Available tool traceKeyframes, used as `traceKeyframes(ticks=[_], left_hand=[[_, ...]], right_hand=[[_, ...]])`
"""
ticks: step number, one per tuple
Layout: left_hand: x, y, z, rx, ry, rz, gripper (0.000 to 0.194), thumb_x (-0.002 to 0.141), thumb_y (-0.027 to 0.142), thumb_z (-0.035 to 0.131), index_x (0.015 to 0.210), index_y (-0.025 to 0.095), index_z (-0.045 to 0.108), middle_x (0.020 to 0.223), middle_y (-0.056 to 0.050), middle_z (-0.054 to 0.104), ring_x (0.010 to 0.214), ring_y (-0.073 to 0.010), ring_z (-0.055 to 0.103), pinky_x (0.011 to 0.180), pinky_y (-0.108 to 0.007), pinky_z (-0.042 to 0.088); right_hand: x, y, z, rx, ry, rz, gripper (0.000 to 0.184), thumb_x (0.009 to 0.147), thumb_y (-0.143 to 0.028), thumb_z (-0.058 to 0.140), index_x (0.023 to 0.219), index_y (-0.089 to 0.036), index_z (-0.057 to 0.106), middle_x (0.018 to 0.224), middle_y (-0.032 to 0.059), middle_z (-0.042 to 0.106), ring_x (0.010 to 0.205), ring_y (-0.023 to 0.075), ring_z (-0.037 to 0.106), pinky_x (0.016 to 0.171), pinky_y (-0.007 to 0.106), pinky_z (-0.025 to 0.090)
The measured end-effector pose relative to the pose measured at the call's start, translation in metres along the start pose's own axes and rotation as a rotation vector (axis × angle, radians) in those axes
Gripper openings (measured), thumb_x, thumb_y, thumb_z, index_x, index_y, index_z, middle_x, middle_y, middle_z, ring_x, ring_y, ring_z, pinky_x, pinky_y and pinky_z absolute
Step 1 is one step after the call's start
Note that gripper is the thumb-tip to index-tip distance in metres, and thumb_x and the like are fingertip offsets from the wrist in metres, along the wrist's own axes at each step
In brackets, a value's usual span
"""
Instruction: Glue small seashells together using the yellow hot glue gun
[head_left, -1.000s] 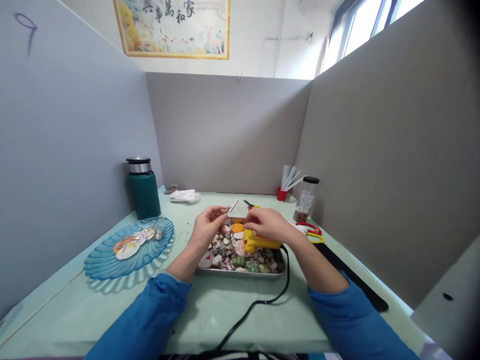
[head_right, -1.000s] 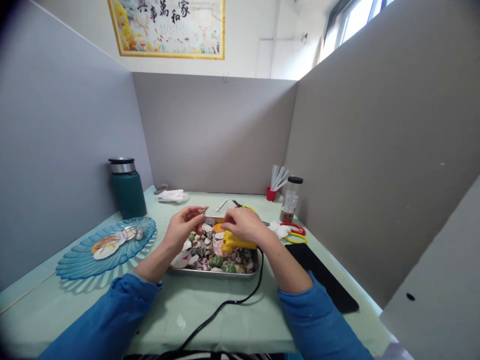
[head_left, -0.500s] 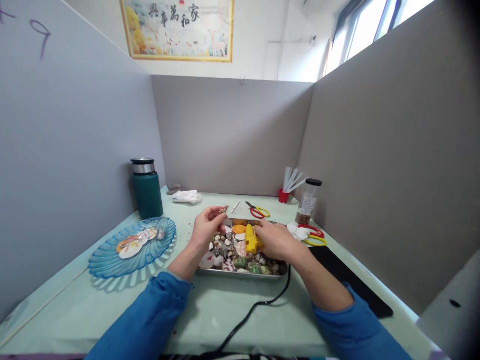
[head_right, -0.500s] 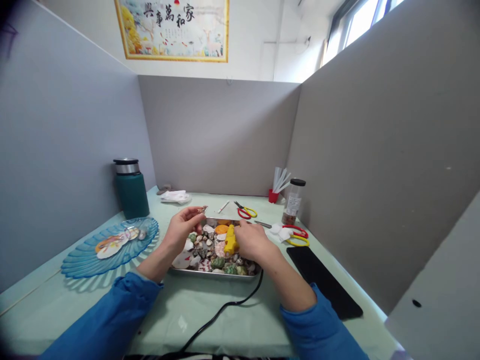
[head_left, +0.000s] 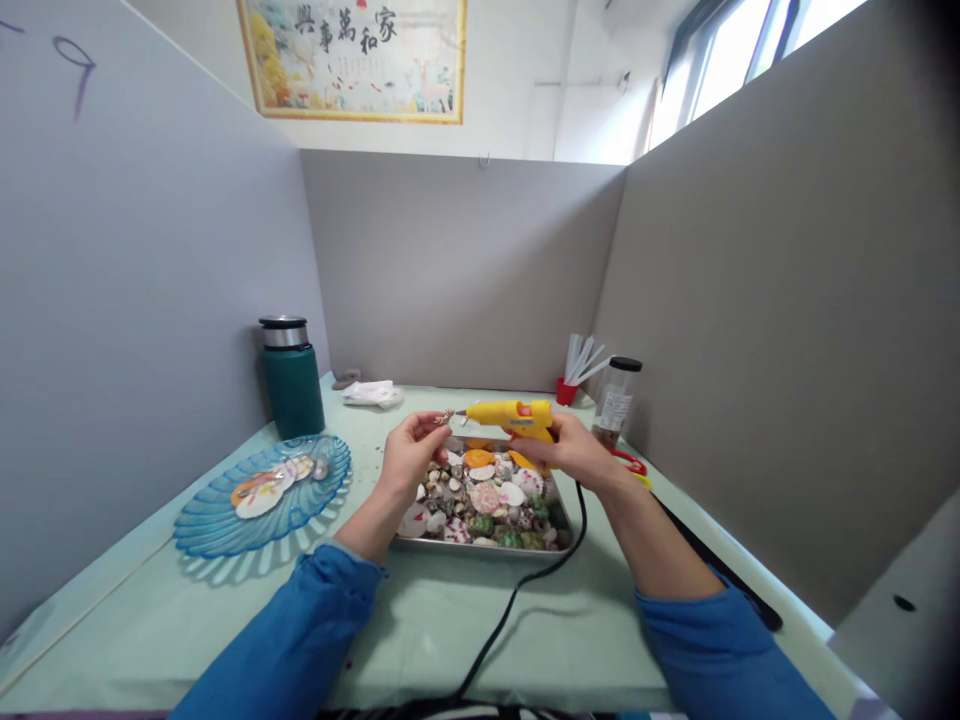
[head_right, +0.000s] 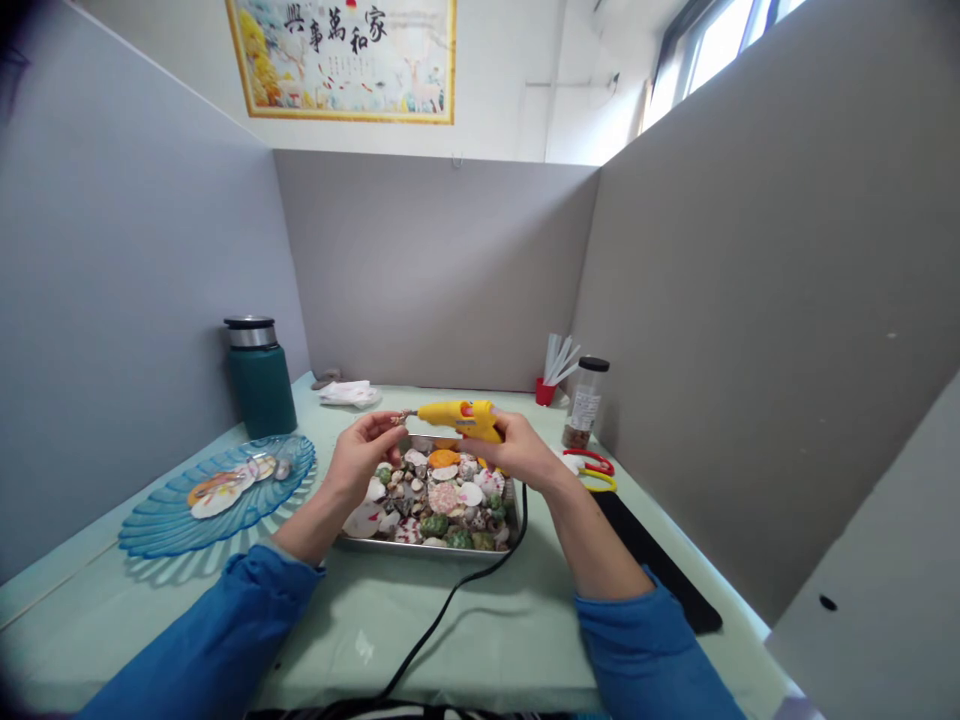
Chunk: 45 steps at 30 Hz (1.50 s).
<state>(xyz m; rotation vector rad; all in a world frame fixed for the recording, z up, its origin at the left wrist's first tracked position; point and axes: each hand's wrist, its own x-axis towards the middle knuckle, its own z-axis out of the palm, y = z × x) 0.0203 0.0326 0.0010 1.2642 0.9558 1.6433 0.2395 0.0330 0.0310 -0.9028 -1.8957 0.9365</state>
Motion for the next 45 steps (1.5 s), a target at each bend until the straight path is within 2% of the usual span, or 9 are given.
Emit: traceKeyframes(ticks=[3, 6, 13, 24, 32, 45], left_hand=[[-0.0001, 0.0004, 0.0001, -0.006, 0.003, 0.004, 0.038, 0.059, 0.027, 0.073, 0.09, 0.011, 0.057, 0.058, 0.004, 0.058, 0.038, -0.0064, 0.048, 0.037, -0.02, 0.042], [-0.0005, 0.0009, 0.0005, 0.0, -0.003, 0.009, 0.037, 0.06, 0.026, 0.072, 0.09, 0.011, 0.057, 0.058, 0.003, 0.059, 0.038, -0.0064, 0.048, 0.037, -0.019, 0.041], [-0.0008, 0.0, 0.0008, 0.006, -0.028, 0.008, 0.035, 0.061, 0.024, 0.072, 0.089, 0.011, 0.057, 0.061, 0.002, 0.06, 0.037, -0.0061, 0.048, 0.037, -0.019, 0.041], [-0.0011, 0.0008, 0.0016, 0.011, -0.022, 0.008, 0.034, 0.06, 0.023, 0.072, 0.088, 0.01, 0.058, 0.061, 0.001, 0.061, 0.037, -0.0062, 0.048, 0.036, -0.019, 0.041], [-0.0014, 0.0009, 0.0027, 0.022, -0.011, 0.03, 0.034, 0.059, 0.024, 0.073, 0.086, 0.011, 0.058, 0.061, 0.002, 0.061, 0.037, -0.0064, 0.049, 0.035, -0.019, 0.039], [0.001, -0.0029, 0.0014, 0.043, 0.014, 0.05, 0.031, 0.06, 0.024, 0.071, 0.085, 0.013, 0.057, 0.064, 0.001, 0.063, 0.036, -0.0059, 0.048, 0.034, -0.019, 0.038]], right_hand=[[0.0007, 0.0036, 0.0049, -0.051, -0.056, -0.043, 0.03, 0.071, -0.037, 0.064, 0.091, -0.015, 0.062, 0.064, -0.0013, 0.055, 0.054, 0.0109, 0.047, 0.048, 0.022, 0.036], [0.0013, 0.0057, 0.0073, -0.107, -0.037, -0.084, 0.03, 0.071, -0.035, 0.065, 0.093, -0.015, 0.061, 0.07, -0.0006, 0.055, 0.059, 0.0117, 0.049, 0.052, 0.022, 0.038], [0.0012, 0.0057, 0.0092, -0.168, 0.011, -0.117, 0.029, 0.073, -0.031, 0.063, 0.097, -0.015, 0.058, 0.068, -0.002, 0.053, 0.056, 0.0102, 0.047, 0.05, 0.021, 0.036], [0.0034, 0.0112, 0.0072, -0.259, -0.018, -0.179, 0.023, 0.075, -0.031, 0.062, 0.092, -0.016, 0.06, 0.078, 0.001, 0.056, 0.065, 0.0126, 0.051, 0.058, 0.023, 0.039], [0.0025, 0.0078, 0.0083, -0.259, 0.023, -0.172, 0.025, 0.075, -0.033, 0.062, 0.092, -0.015, 0.06, 0.073, -0.0003, 0.054, 0.061, 0.012, 0.049, 0.054, 0.022, 0.038], [0.0029, 0.0082, 0.0081, -0.265, -0.003, -0.175, 0.024, 0.075, -0.033, 0.062, 0.091, -0.016, 0.059, 0.074, -0.0004, 0.054, 0.062, 0.0122, 0.049, 0.055, 0.023, 0.038]])
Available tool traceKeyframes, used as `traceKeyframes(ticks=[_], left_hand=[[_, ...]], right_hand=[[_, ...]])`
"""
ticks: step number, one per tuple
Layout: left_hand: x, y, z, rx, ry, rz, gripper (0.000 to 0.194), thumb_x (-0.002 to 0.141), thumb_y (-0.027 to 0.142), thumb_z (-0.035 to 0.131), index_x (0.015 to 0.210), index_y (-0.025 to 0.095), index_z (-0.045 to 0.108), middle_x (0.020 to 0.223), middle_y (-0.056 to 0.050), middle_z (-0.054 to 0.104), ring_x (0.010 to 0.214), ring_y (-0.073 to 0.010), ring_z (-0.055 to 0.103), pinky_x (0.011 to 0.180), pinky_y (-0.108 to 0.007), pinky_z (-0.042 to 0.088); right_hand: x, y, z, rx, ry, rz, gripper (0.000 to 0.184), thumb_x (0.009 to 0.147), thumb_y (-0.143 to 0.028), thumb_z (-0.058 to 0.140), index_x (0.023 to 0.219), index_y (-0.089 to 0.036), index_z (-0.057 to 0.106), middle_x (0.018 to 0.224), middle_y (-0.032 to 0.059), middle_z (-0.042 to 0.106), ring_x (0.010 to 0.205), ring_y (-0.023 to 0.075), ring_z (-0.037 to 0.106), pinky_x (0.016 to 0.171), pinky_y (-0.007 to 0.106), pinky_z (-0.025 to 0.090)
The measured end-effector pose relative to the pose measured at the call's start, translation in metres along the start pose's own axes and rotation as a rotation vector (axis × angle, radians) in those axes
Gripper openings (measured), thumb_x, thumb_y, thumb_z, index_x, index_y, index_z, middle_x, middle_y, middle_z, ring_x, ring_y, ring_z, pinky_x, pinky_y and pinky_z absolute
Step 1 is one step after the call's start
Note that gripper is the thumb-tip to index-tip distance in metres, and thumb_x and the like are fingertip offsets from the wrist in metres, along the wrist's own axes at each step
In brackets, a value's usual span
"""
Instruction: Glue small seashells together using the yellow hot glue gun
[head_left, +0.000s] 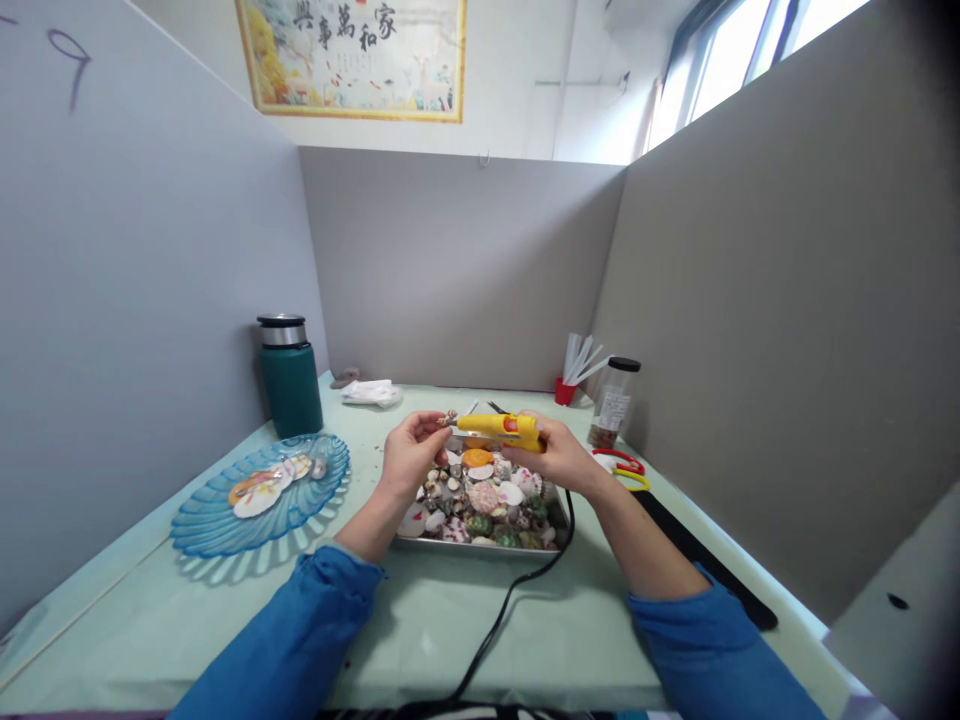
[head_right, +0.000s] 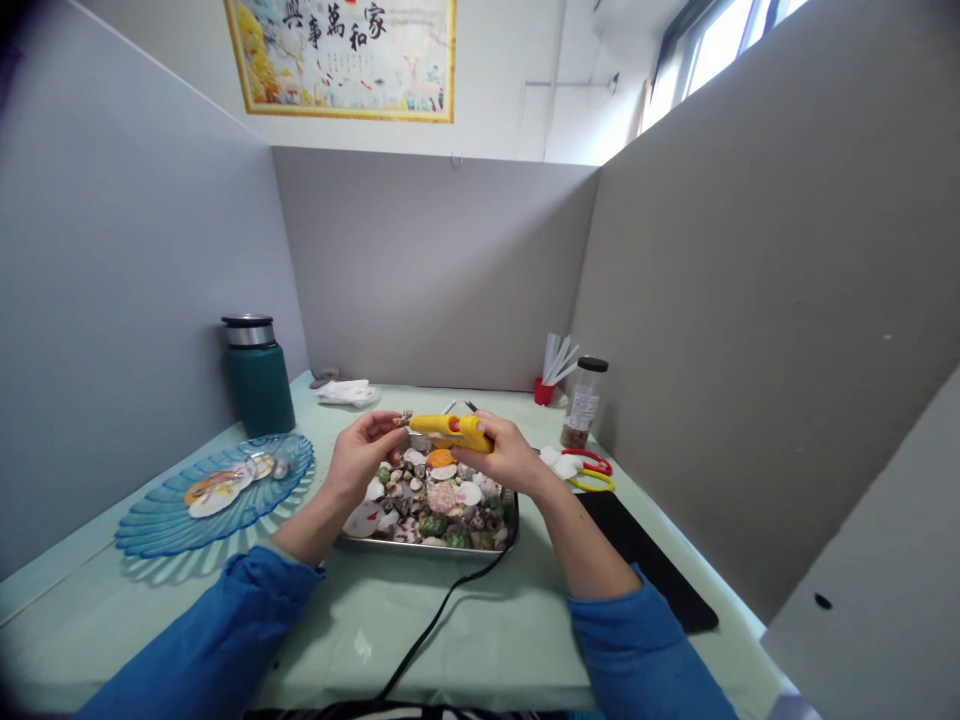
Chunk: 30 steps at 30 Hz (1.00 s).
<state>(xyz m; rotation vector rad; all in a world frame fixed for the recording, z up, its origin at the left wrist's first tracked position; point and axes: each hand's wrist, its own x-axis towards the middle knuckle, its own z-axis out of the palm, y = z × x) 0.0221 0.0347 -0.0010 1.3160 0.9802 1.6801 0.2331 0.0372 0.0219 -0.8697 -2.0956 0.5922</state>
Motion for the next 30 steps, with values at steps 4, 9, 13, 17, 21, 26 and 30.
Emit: traceKeyframes(ticks=[4, 9, 13, 17, 21, 26, 30], left_hand=[[-0.0001, 0.0007, -0.0001, -0.006, 0.005, -0.007, 0.032, 0.059, 0.024, 0.072, 0.085, 0.013, 0.057, 0.062, 0.002, 0.061, 0.036, -0.0063, 0.049, 0.035, -0.019, 0.039], [-0.0008, 0.0021, -0.0004, -0.011, -0.007, -0.02, 0.033, 0.059, 0.024, 0.072, 0.086, 0.012, 0.056, 0.06, 0.003, 0.06, 0.037, -0.0067, 0.049, 0.035, -0.019, 0.039], [-0.0015, 0.0029, 0.0004, -0.012, -0.016, -0.025, 0.034, 0.06, 0.025, 0.072, 0.086, 0.012, 0.056, 0.059, 0.003, 0.06, 0.036, -0.0065, 0.048, 0.035, -0.019, 0.04], [-0.0016, 0.0029, 0.0006, -0.02, -0.016, -0.027, 0.034, 0.059, 0.025, 0.073, 0.086, 0.012, 0.056, 0.058, 0.003, 0.06, 0.037, -0.0065, 0.048, 0.035, -0.019, 0.04], [-0.0013, 0.0027, 0.0001, -0.023, -0.01, -0.026, 0.034, 0.059, 0.025, 0.073, 0.085, 0.012, 0.056, 0.058, 0.003, 0.06, 0.037, -0.0067, 0.049, 0.035, -0.019, 0.04], [-0.0011, 0.0032, 0.0001, -0.016, -0.004, -0.022, 0.032, 0.06, 0.023, 0.071, 0.086, 0.011, 0.056, 0.059, 0.003, 0.06, 0.037, -0.0067, 0.049, 0.035, -0.019, 0.04], [-0.0015, 0.0043, 0.0004, -0.008, -0.001, -0.02, 0.032, 0.06, 0.023, 0.071, 0.086, 0.011, 0.056, 0.059, 0.003, 0.06, 0.037, -0.0066, 0.049, 0.036, -0.019, 0.041]], right_hand=[[-0.0005, 0.0, 0.0, -0.014, 0.025, -0.007, 0.024, 0.074, -0.035, 0.062, 0.09, -0.016, 0.059, 0.072, -0.0006, 0.052, 0.062, 0.0123, 0.048, 0.055, 0.023, 0.037], [-0.0004, 0.003, 0.0007, -0.027, 0.038, -0.038, 0.023, 0.076, -0.034, 0.061, 0.089, -0.016, 0.058, 0.076, 0.0002, 0.052, 0.064, 0.0124, 0.048, 0.057, 0.023, 0.037], [0.0004, 0.0036, 0.0014, -0.034, 0.04, -0.039, 0.022, 0.075, -0.035, 0.061, 0.087, -0.017, 0.057, 0.076, 0.0001, 0.052, 0.066, 0.0129, 0.049, 0.058, 0.023, 0.038], [0.0, 0.0007, 0.002, -0.017, 0.037, -0.044, 0.021, 0.075, -0.036, 0.062, 0.081, -0.017, 0.056, 0.073, -0.0012, 0.05, 0.065, 0.0128, 0.049, 0.058, 0.023, 0.038], [-0.0007, -0.0003, 0.0023, -0.001, 0.039, -0.049, 0.019, 0.075, -0.033, 0.063, 0.078, -0.017, 0.055, 0.07, -0.0021, 0.047, 0.064, 0.0121, 0.048, 0.057, 0.023, 0.037], [0.0001, 0.0037, 0.0026, -0.002, 0.037, -0.086, 0.015, 0.075, -0.029, 0.064, 0.076, -0.017, 0.054, 0.071, -0.0018, 0.047, 0.064, 0.0116, 0.047, 0.057, 0.022, 0.036], [0.0005, 0.0059, 0.0025, -0.005, 0.041, -0.101, 0.014, 0.075, -0.028, 0.063, 0.078, -0.017, 0.055, 0.073, -0.0011, 0.048, 0.064, 0.0117, 0.047, 0.057, 0.022, 0.037]])
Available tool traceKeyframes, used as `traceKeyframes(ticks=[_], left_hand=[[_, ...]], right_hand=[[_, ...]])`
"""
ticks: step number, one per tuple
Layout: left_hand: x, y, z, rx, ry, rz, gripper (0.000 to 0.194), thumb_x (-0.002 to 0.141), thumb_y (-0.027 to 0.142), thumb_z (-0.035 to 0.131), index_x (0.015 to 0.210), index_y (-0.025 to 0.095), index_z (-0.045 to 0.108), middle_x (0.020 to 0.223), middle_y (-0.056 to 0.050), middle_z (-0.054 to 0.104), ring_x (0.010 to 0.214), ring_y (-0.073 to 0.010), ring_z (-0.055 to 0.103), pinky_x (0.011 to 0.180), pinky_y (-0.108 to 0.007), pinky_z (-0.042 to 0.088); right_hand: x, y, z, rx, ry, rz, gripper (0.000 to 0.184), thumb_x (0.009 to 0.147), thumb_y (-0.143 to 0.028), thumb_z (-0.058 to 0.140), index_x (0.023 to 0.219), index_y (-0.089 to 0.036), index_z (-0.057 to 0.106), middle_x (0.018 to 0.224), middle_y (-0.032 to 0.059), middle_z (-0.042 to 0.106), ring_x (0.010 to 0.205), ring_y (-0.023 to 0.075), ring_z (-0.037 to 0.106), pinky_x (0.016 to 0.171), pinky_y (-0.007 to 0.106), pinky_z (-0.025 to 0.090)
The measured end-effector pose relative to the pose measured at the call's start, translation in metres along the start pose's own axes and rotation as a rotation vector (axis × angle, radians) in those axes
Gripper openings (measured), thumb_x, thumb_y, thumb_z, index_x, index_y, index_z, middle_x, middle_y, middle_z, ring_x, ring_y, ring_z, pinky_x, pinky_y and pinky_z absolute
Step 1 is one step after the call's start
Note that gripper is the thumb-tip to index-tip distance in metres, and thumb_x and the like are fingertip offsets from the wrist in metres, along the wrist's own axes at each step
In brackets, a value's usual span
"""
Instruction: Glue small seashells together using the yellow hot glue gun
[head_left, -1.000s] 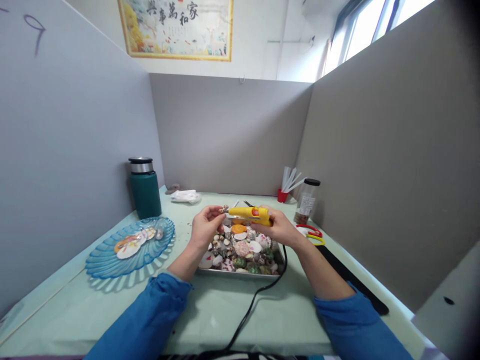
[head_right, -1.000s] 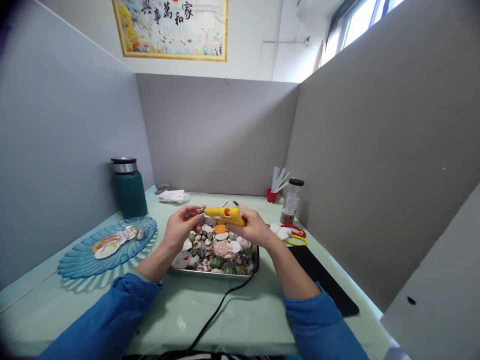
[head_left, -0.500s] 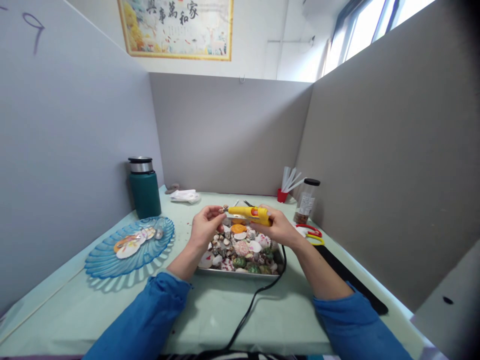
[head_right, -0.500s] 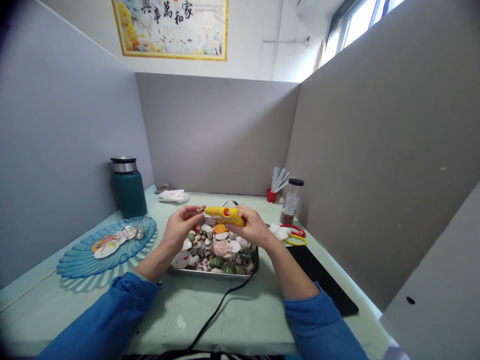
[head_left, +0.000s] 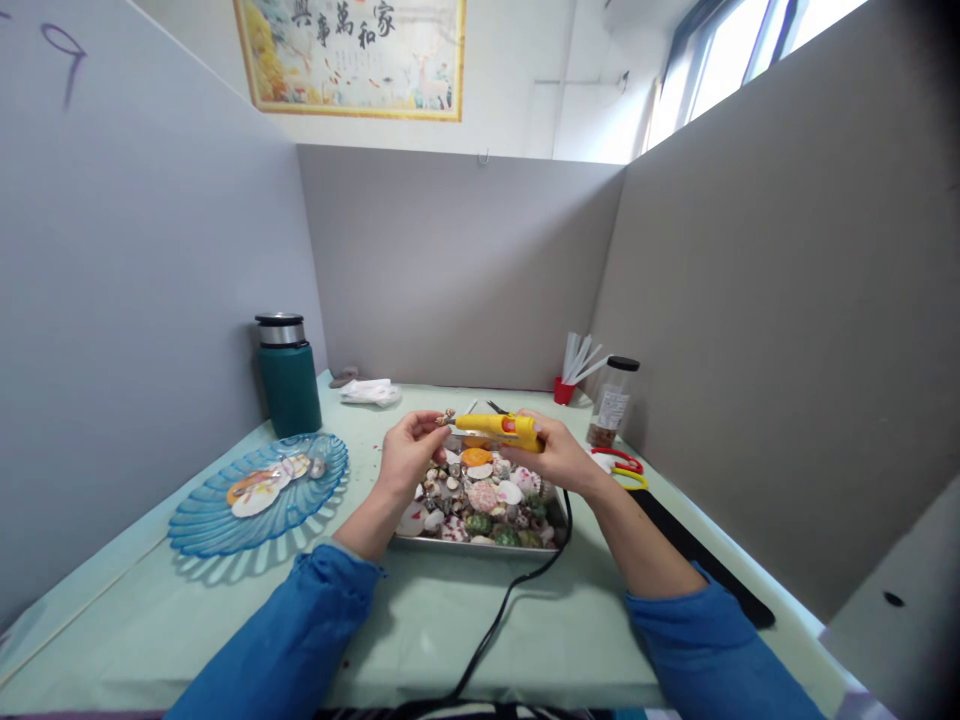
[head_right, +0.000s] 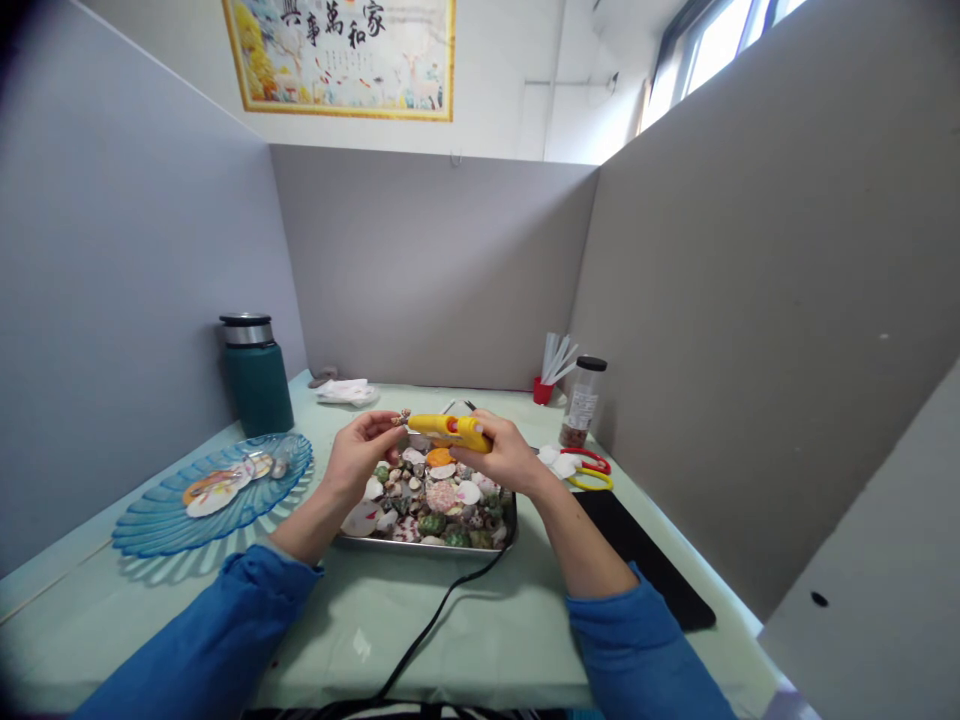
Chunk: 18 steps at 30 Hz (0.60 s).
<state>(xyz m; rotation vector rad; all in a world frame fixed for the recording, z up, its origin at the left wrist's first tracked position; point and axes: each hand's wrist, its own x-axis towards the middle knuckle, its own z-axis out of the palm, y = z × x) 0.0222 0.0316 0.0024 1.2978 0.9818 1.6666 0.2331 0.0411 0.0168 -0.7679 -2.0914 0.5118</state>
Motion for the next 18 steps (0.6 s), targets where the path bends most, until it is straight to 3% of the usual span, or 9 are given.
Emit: traceKeyframes(ticks=[8, 18], left_hand=[[0.0002, -0.0009, -0.0001, 0.003, -0.01, -0.006, 0.031, 0.06, 0.022, 0.071, 0.086, 0.011, 0.056, 0.06, 0.002, 0.06, 0.037, -0.0062, 0.048, 0.035, -0.018, 0.039], [0.0001, -0.0011, -0.0012, -0.005, -0.022, -0.009, 0.033, 0.061, 0.024, 0.071, 0.087, 0.01, 0.056, 0.06, 0.002, 0.059, 0.037, -0.0061, 0.048, 0.037, -0.019, 0.04]], right_hand=[[0.0008, -0.0013, 0.0001, -0.061, 0.039, -0.064, 0.018, 0.075, -0.032, 0.064, 0.074, -0.017, 0.054, 0.072, -0.0009, 0.047, 0.065, 0.0128, 0.048, 0.059, 0.024, 0.037], [-0.0006, -0.0012, 0.0003, -0.135, 0.066, -0.208, 0.009, 0.078, -0.025, 0.062, 0.079, -0.018, 0.057, 0.079, 0.0024, 0.049, 0.072, 0.0147, 0.05, 0.066, 0.027, 0.04]])
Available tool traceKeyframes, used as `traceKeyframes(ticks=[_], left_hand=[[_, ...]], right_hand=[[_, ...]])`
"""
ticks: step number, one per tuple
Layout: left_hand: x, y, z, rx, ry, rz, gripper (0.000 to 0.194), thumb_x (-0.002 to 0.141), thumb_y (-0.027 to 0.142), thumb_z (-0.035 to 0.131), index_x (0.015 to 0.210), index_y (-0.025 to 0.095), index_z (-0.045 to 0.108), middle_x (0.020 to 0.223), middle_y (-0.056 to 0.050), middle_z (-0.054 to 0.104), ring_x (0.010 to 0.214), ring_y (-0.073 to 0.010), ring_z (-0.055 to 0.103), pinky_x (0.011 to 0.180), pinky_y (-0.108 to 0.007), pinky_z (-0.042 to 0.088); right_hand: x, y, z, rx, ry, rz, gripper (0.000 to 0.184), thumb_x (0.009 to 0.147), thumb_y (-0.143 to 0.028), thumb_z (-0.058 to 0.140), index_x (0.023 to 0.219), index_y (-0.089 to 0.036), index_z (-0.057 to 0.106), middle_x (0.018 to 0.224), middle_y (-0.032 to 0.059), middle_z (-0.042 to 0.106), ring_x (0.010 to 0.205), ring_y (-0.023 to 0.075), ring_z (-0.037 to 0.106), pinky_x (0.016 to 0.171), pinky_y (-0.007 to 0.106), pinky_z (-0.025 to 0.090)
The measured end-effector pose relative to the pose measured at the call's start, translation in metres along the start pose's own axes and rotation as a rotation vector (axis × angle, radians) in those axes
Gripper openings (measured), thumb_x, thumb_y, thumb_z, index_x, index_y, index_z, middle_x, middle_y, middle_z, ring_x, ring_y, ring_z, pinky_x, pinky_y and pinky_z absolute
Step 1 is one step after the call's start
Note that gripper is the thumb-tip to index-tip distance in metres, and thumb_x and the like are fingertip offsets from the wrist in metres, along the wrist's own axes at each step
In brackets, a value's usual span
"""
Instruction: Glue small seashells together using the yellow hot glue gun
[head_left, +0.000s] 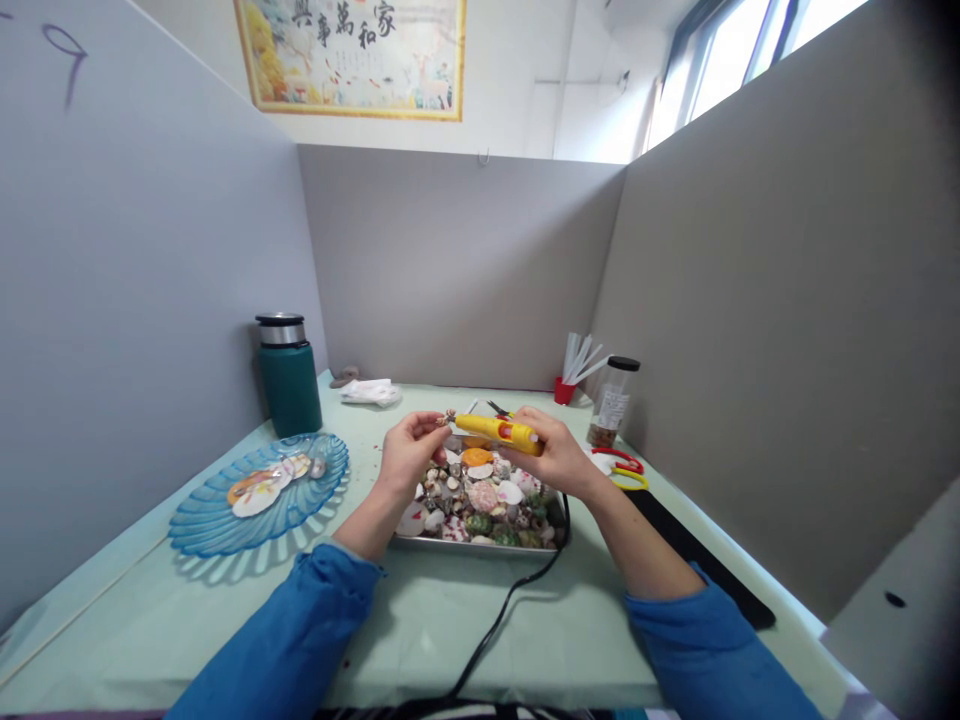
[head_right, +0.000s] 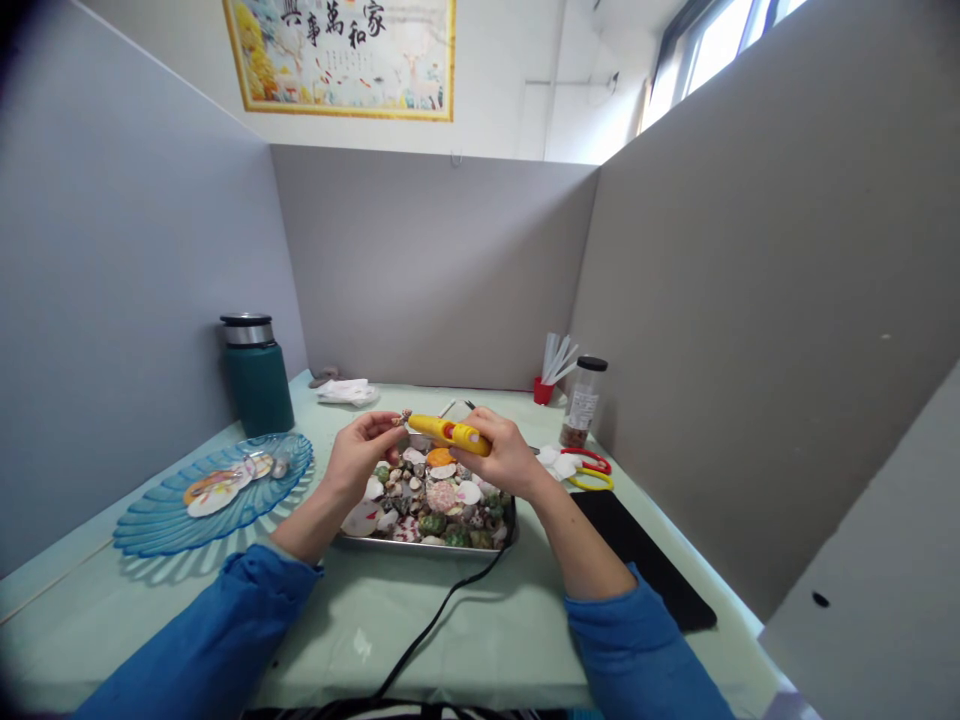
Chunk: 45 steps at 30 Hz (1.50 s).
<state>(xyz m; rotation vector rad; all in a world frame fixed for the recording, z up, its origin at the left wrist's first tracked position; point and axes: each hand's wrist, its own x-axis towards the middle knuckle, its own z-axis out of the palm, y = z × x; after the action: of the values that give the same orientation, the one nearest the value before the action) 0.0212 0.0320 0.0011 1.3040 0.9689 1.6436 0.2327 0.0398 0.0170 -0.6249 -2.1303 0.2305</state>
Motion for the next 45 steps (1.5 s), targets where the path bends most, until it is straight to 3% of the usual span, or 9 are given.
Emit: traceKeyframes(ticks=[22, 33, 45], left_hand=[[0.0005, -0.0001, 0.0002, -0.017, 0.024, -0.009, 0.035, 0.059, 0.025, 0.073, 0.085, 0.011, 0.056, 0.061, 0.001, 0.06, 0.037, -0.0061, 0.048, 0.036, -0.019, 0.041], [-0.0002, 0.0009, 0.001, -0.002, 0.02, -0.006, 0.035, 0.058, 0.027, 0.073, 0.084, 0.011, 0.055, 0.06, 0.002, 0.06, 0.036, -0.0064, 0.049, 0.036, -0.019, 0.039], [0.0012, -0.001, 0.0004, -0.015, 0.038, -0.002, 0.035, 0.058, 0.027, 0.073, 0.084, 0.012, 0.055, 0.062, 0.002, 0.061, 0.037, -0.0061, 0.048, 0.036, -0.02, 0.041]], right_hand=[[0.0, 0.0002, -0.0008, -0.011, -0.01, -0.043, 0.01, 0.078, -0.027, 0.062, 0.082, -0.019, 0.059, 0.08, 0.0031, 0.051, 0.072, 0.0157, 0.051, 0.067, 0.028, 0.042], [-0.0012, 0.0039, 0.0022, -0.056, 0.005, -0.07, 0.019, 0.08, -0.034, 0.059, 0.092, -0.019, 0.062, 0.081, 0.0048, 0.052, 0.072, 0.017, 0.051, 0.065, 0.029, 0.042], [-0.0015, 0.0037, 0.0011, -0.053, -0.013, -0.08, 0.014, 0.08, -0.029, 0.06, 0.088, -0.018, 0.061, 0.082, 0.0043, 0.051, 0.073, 0.0156, 0.051, 0.066, 0.028, 0.042]])
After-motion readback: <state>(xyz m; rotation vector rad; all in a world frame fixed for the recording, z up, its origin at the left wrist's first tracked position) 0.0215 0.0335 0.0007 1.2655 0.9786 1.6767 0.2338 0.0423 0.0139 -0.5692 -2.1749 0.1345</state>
